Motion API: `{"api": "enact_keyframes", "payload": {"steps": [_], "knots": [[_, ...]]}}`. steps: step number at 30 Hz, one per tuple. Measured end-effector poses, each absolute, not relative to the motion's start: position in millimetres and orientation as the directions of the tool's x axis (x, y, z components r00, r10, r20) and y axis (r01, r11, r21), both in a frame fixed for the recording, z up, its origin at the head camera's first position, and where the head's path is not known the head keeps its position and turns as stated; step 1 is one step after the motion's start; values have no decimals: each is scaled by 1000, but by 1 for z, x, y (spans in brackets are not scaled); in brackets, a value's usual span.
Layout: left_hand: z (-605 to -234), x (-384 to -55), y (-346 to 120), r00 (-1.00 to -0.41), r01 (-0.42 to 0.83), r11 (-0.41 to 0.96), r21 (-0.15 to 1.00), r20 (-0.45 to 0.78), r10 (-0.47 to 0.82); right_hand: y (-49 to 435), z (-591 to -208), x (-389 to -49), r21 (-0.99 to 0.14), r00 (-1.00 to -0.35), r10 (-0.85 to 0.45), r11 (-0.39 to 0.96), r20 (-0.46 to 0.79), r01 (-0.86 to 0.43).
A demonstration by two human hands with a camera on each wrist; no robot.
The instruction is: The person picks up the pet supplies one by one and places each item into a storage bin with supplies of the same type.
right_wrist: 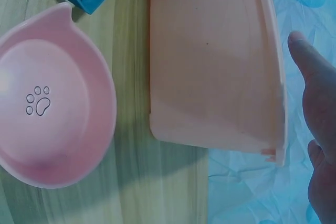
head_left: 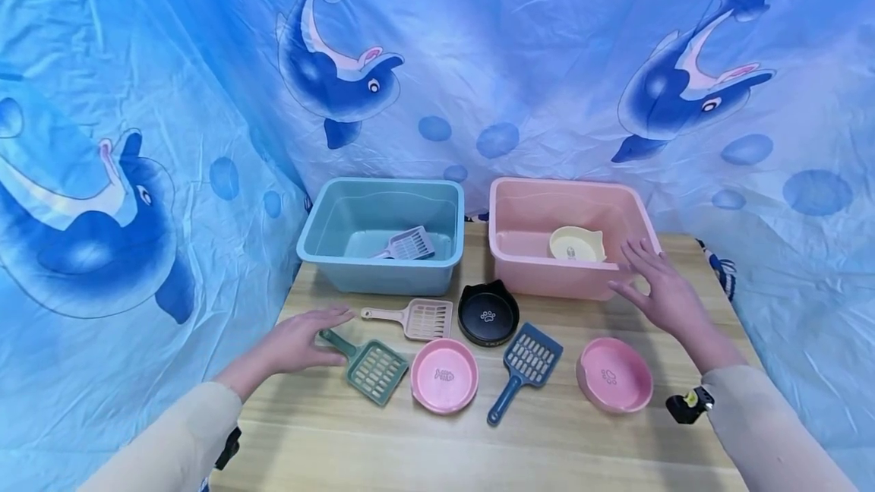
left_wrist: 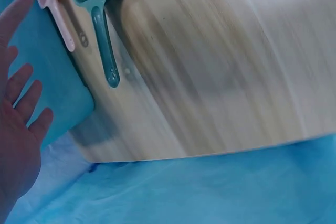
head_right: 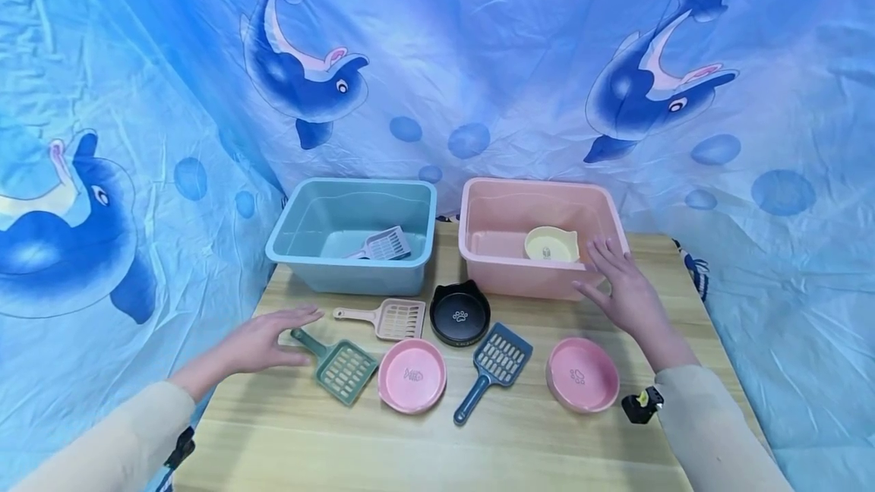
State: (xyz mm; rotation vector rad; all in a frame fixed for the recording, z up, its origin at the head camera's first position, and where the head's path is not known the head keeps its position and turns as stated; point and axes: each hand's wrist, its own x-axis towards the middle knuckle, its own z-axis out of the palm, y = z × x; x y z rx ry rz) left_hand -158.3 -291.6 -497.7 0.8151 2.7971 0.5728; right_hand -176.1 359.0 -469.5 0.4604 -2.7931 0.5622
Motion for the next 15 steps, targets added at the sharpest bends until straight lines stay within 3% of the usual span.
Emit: {"api": "enact_keyframes", "payload": {"steps": [7, 15], "knots": [[-510, -143, -300, -932, 178, 712, 679, -116, 343, 360, -474, -180, -348, -927, -239, 876, 290, -334], [-529, -132, -297, -947, -112, 477, 872, -240, 215, 362, -483, -180, -339, -938, -213, 891, 274, -301]]}}
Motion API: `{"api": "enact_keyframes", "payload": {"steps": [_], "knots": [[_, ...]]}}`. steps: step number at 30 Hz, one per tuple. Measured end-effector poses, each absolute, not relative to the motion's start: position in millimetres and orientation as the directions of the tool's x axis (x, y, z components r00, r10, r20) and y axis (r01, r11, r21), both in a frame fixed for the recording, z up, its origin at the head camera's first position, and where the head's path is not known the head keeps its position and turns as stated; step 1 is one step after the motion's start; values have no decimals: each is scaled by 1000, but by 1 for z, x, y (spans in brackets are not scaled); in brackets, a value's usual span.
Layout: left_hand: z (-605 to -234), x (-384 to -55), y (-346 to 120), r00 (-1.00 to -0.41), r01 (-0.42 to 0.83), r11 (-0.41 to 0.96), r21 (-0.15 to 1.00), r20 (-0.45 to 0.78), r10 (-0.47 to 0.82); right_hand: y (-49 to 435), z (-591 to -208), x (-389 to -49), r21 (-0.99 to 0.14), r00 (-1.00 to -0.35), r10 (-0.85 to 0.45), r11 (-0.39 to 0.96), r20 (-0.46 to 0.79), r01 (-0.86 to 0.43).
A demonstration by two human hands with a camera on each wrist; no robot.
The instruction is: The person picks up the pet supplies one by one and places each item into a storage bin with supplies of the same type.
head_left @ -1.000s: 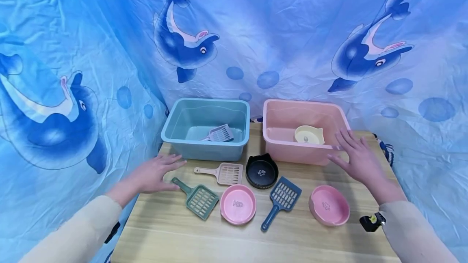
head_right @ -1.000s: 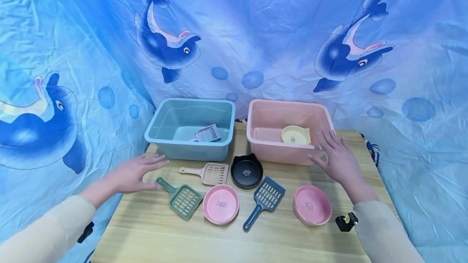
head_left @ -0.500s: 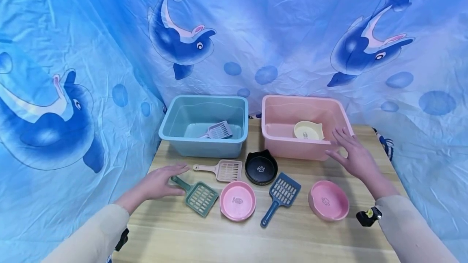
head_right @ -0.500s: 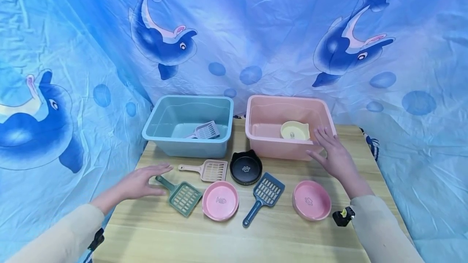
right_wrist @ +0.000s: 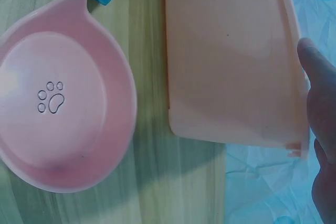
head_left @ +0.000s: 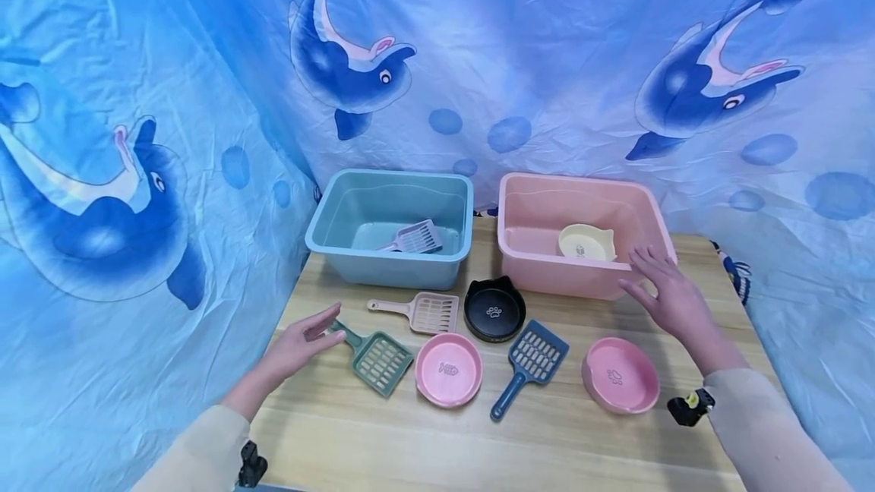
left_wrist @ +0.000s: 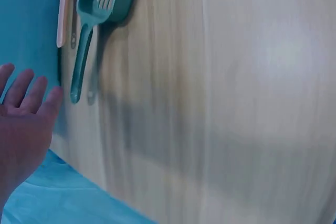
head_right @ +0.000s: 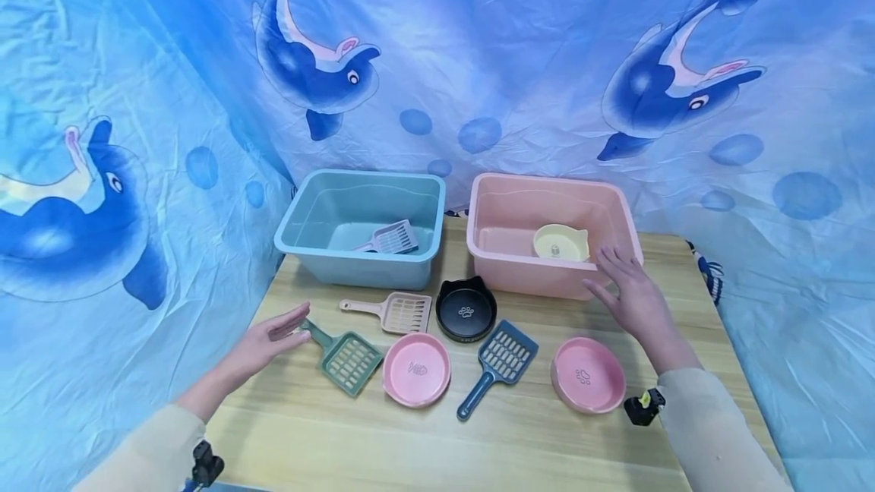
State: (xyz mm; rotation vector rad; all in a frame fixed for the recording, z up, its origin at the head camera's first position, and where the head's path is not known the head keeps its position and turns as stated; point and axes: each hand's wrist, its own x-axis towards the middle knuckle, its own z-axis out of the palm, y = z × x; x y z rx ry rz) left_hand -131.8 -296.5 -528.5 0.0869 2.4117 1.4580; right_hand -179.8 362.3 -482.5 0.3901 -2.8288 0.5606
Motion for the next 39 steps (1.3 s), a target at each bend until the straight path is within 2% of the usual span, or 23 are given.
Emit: {"api": "enact_keyframes", "payload": {"steps": [7, 11, 15, 28, 33, 39], "knots": [[-540, -126, -291, -942, -287, 248, 925, -319, 103, 365, -490, -178, -320, -912, -190, 894, 362, -313], [-545, -124, -293, -938, -324, 71, 944, -330, 109, 364, -492, -178, -313, -897, -175, 896, 406, -316], [-550, -121, -298, -933, -352, -45, 935, -346, 103, 362, -492, -179, -303, -891, -160, 902, 425, -307], [-564, -125, -303, -895, -441, -244, 864, -444, 47, 363, -495, -186, -244, -824, -146, 914, 547, -325], [-573, -128, -302, -882, -449, -336, 828, -471, 19, 362, -494, -187, -241, -833, -147, 918, 533, -316], [-586, -129, -299, -867, -465, -360, 809, -498, 1, 358, -495, -188, -247, -833, -154, 912, 531, -327]]}}
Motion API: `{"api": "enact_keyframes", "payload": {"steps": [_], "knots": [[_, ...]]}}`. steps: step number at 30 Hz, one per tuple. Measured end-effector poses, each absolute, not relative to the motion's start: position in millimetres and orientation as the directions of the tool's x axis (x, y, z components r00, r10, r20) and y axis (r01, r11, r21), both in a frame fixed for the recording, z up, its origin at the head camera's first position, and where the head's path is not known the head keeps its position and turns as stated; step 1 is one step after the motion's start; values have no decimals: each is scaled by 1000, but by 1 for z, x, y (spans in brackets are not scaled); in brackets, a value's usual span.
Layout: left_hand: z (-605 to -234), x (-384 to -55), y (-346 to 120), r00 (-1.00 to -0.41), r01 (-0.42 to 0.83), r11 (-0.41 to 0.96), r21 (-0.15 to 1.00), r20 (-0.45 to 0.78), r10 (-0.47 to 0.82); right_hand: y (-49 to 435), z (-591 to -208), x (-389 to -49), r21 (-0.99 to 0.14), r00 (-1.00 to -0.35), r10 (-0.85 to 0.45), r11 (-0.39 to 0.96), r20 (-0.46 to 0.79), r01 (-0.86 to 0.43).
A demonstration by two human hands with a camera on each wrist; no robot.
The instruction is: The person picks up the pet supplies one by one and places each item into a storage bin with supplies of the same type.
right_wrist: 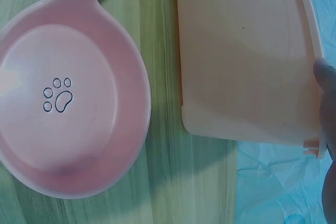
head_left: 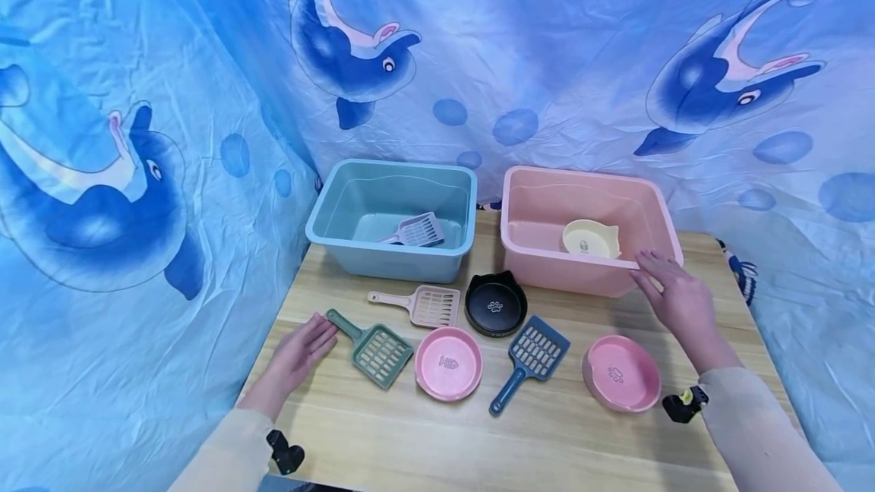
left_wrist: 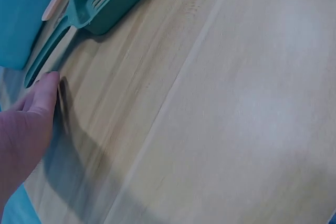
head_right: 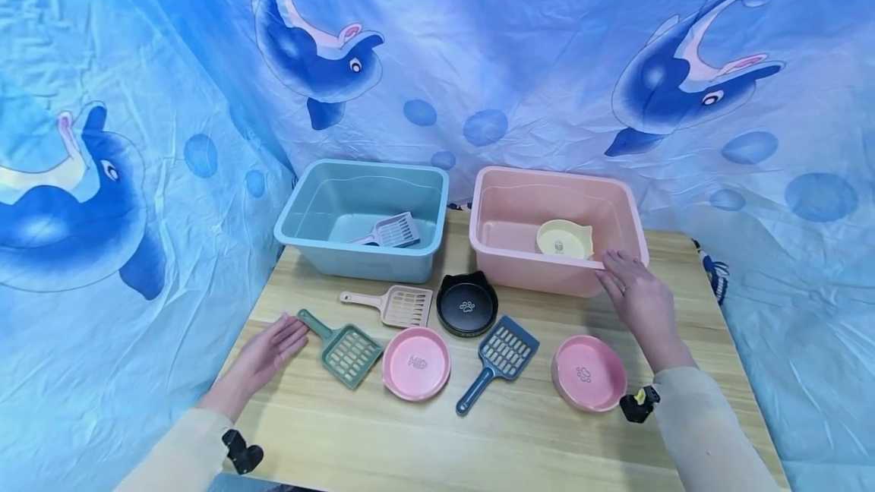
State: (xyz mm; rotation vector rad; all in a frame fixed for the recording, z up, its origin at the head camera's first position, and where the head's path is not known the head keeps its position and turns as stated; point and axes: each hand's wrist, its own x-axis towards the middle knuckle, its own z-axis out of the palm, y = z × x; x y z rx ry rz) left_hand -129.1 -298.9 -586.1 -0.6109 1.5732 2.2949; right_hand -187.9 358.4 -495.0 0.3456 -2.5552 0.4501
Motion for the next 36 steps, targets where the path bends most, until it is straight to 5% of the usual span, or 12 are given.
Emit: {"api": "enact_keyframes", "payload": {"steps": [13, 25, 36], "knots": [[-592, -134, -288, -832, -469, -526, 709, -554, -5, 357, -496, -189, -238, -830, -151, 917, 538, -321], [-591, -150, -271, -777, -487, -489, 724, -614, -136, 357, -495, -190, -235, -836, -148, 921, 528, -311], [-563, -148, -271, -796, -468, -490, 736, -592, -128, 357, -497, -188, -241, -826, -139, 918, 546, -314]]}}
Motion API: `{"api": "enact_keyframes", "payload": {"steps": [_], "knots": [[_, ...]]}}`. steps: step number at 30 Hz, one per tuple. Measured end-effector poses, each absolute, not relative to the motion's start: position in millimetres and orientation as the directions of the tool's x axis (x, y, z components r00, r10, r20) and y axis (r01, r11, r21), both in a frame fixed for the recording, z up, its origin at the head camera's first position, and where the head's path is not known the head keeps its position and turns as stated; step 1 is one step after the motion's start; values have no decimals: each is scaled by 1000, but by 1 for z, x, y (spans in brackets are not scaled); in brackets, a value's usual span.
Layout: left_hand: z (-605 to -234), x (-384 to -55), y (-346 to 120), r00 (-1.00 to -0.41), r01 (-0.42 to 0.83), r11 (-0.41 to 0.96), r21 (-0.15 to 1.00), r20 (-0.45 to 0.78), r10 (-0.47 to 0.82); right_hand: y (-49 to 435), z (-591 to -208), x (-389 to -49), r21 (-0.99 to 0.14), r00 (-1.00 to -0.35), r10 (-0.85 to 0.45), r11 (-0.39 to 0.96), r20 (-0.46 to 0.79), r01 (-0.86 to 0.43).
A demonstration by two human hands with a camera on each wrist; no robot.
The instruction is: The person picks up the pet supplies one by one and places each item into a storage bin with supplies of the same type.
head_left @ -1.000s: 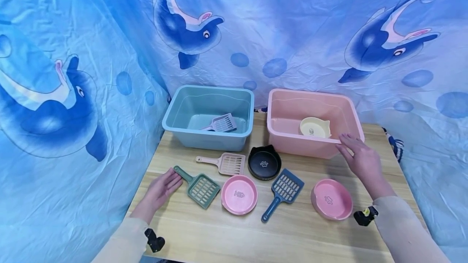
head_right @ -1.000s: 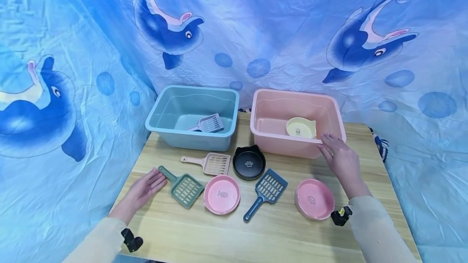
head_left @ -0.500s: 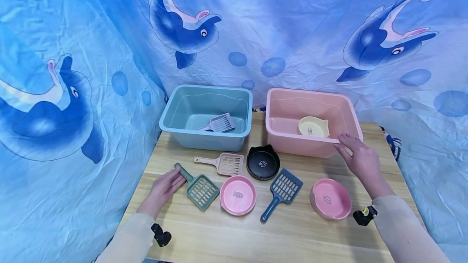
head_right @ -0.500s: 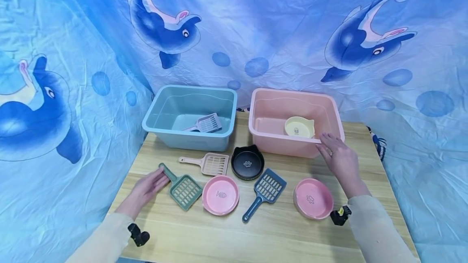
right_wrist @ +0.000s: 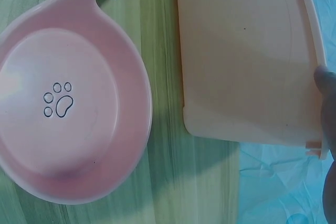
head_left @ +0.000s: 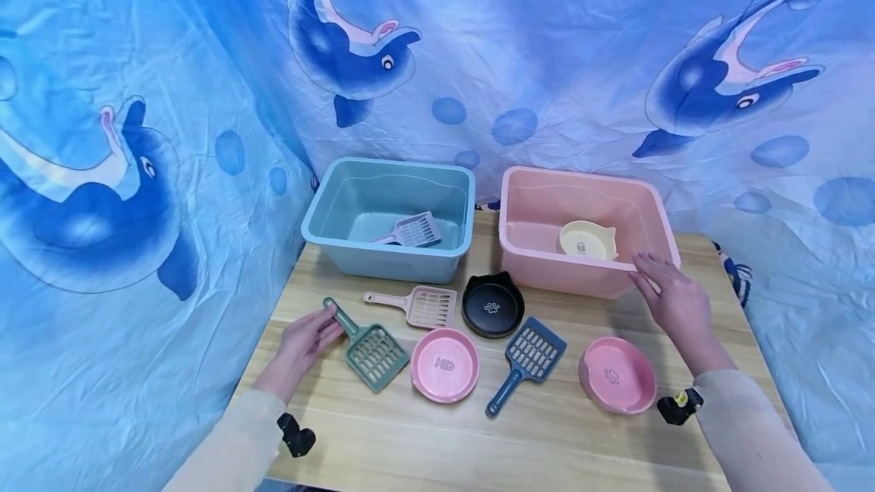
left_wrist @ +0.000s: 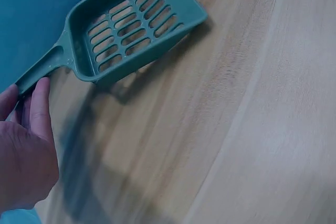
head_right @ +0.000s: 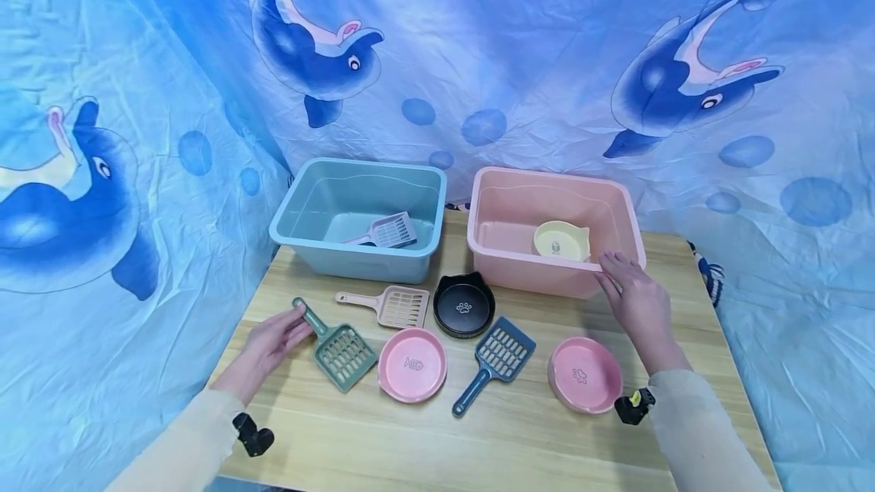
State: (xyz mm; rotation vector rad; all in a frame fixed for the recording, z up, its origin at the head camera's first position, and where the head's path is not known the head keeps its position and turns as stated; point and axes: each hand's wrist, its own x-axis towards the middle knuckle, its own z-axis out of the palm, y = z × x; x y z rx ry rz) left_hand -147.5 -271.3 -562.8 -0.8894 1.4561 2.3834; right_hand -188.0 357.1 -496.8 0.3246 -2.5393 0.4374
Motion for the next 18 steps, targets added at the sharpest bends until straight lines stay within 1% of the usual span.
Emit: {"api": "enact_keyframes", "payload": {"steps": [5, 10, 14, 18], "knots": [[-540, -147, -274, -828, -451, -436, 779, -547, -123, 359, -497, -188, -219, -801, -145, 920, 580, -325], [-512, -150, -279, -875, -409, -371, 834, -474, -101, 361, -498, -188, -210, -788, -152, 918, 596, -336], [-480, -155, -279, -905, -375, -299, 877, -417, -88, 361, -499, -187, -200, -782, -161, 918, 601, -343], [-439, -166, -275, -924, -342, -209, 916, -369, -104, 360, -500, -187, -198, -787, -158, 922, 596, -334]]}}
